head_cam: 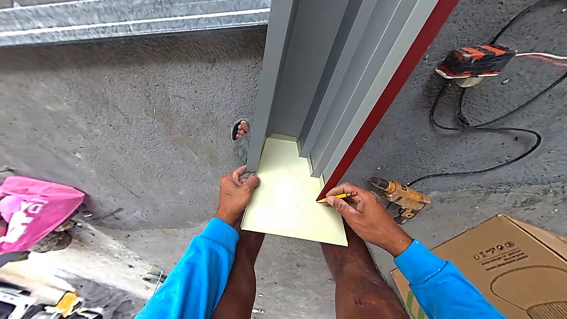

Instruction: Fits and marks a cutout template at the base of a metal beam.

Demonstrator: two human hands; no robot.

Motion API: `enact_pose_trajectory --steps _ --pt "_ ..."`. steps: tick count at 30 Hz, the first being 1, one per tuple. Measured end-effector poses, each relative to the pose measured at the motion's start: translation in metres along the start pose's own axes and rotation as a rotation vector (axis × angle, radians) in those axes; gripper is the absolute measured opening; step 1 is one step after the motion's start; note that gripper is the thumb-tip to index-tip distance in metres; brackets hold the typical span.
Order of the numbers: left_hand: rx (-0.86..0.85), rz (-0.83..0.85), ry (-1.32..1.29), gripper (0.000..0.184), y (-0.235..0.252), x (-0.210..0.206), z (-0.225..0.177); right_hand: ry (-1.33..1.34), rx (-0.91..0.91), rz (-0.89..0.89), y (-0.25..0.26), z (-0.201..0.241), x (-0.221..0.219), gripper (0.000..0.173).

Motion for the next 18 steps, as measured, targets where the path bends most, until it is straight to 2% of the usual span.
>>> enact_pose_trajectory --steps 7,18 --pt "-0.002 0.007 -0.024 0.032 0.0004 -0.001 -0.0001 0.011 0.039 -0.044 0.0 0.0033 0.0015 0.008" --pt "-0.005 0.001 -0.023 0.032 0.0001 -0.0019 -0.0004 -0.039 0.083 -0.018 0.0008 0.006 0.0006 0.009"
Point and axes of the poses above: each hand's wrist, its own y-axis towards the middle knuckle, its own x-axis out of the back of the hand, z = x × y, the point moved 10 cm from there along y, towards the middle knuckle, and after that the axes turned 12 degrees about -y, right-handed, at the moved point
